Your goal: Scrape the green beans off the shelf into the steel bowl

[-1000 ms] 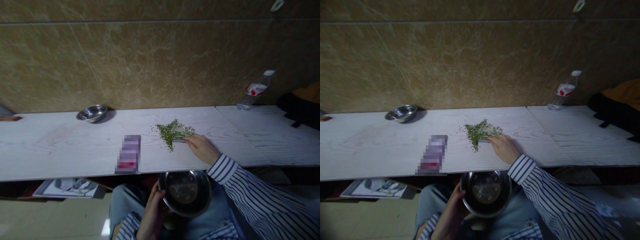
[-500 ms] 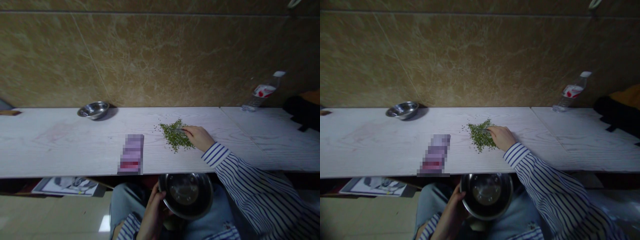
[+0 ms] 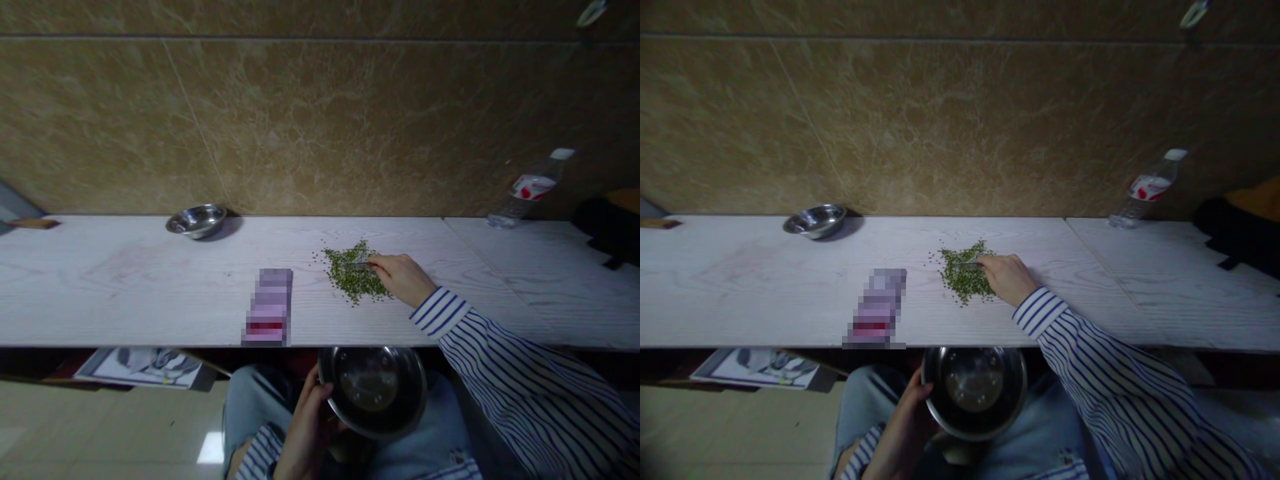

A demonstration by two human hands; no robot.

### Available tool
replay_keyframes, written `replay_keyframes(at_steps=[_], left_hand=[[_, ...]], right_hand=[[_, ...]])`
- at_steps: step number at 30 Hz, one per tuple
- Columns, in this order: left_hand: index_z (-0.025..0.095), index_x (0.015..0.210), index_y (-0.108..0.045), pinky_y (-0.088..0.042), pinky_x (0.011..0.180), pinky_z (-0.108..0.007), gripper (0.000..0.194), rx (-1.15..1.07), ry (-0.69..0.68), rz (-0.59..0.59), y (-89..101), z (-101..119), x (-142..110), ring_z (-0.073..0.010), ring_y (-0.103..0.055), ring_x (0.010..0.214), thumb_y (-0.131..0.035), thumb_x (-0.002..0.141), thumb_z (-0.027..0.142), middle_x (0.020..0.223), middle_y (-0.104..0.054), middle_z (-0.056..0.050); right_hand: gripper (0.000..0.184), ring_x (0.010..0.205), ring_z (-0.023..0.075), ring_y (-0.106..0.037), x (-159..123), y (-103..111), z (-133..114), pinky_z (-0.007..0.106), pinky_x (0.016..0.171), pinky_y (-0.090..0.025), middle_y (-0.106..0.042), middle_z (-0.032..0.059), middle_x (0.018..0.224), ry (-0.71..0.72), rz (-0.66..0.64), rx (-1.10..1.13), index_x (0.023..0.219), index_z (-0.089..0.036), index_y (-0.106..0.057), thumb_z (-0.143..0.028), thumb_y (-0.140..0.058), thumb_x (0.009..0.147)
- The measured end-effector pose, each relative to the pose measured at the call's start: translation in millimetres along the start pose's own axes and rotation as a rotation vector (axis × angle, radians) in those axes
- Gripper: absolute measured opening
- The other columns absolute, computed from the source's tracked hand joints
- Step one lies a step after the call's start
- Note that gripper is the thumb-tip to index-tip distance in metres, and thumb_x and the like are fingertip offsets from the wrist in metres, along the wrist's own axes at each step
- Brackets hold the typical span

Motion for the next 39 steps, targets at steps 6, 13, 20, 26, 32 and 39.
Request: replay_keyframes(at_steps=[6, 13, 20, 26, 32, 39], left_hand=[[0.028, 0.139, -0.031, -0.048, 0.069, -0.036, 0.078, -0.011, -0.004, 0.013, 15.8, -2, 9, -0.0253, -0.061, 0.086, -0.062, 0.068, 0.033, 0.102, -0.064, -0.008], [0.028, 0.139, -0.03, -0.047, 0.069, -0.036, 0.086, -0.074, 0.057, 0.05, 30.4, -8, 13, -0.0276, -0.063, 0.088, -0.067, 0.062, 0.034, 0.102, -0.066, -0.007], [0.024, 0.141, -0.023, -0.047, 0.067, -0.037, 0.092, -0.159, 0.038, 0.0, 31.5, -4, 19, -0.0271, -0.063, 0.079, -0.066, 0.06, 0.032, 0.085, -0.066, -0.006], [0.027, 0.14, -0.028, -0.047, 0.063, -0.034, 0.085, -0.069, 0.034, 0.035, 38.8, -1, 18, -0.0255, -0.063, 0.08, -0.065, 0.063, 0.032, 0.092, -0.066, -0.007], [0.027, 0.141, -0.026, -0.046, 0.06, -0.03, 0.086, -0.074, 0.026, 0.055, 36.9, -1, 13, -0.0251, -0.063, 0.085, -0.064, 0.064, 0.029, 0.099, -0.066, -0.007], [0.024, 0.139, -0.032, -0.048, 0.063, -0.032, 0.088, -0.07, 0.054, 0.03, 28.5, -3, 8, -0.0267, -0.064, 0.085, -0.07, 0.06, 0.029, 0.09, -0.068, -0.006]], right_hand=[[0.028, 0.093, 0.0201, -0.064, 65, -4, 24, 0.029, 0.081, -0.044, -0.071, 0.0067, 0.102, -0.144, -0.021, -0.06, 0.109, -0.021, -0.064, -0.022, -0.045, 0.088], [0.032, 0.098, 0.0225, -0.062, 147, -37, 50, 0.031, 0.086, -0.043, -0.068, 0.0121, 0.108, -0.249, -0.052, -0.103, 0.107, -0.016, -0.066, -0.013, -0.044, 0.084], [0.029, 0.1, 0.0215, -0.061, 166, -60, 10, 0.029, 0.085, -0.043, -0.069, 0.0085, 0.108, -0.099, -0.108, -0.062, 0.107, -0.019, -0.066, -0.02, -0.047, 0.085], [0.026, 0.094, 0.0196, -0.062, 152, -65, -30, 0.028, 0.082, -0.043, -0.071, 0.005, 0.102, 0.079, -0.163, 0.006, 0.106, -0.022, -0.066, -0.023, -0.047, 0.087], [0.026, 0.089, 0.0175, -0.064, 127, -60, -50, 0.026, 0.078, -0.044, -0.071, 0.0044, 0.099, 0.228, -0.227, 0.065, 0.106, -0.021, -0.066, -0.023, -0.046, 0.089], [0.026, 0.086, 0.0156, -0.065, 86, -50, -59, 0.026, 0.078, -0.044, -0.072, 0.0028, 0.097, 0.37, -0.279, 0.116, 0.105, -0.023, -0.066, -0.021, -0.046, 0.089]])
Point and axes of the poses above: each hand's wrist, its own x-axis towards the middle knuckle, its own y-axis out of the back of the hand, z = x × y, the point moved 9 cm from there along x, towards the middle knuckle
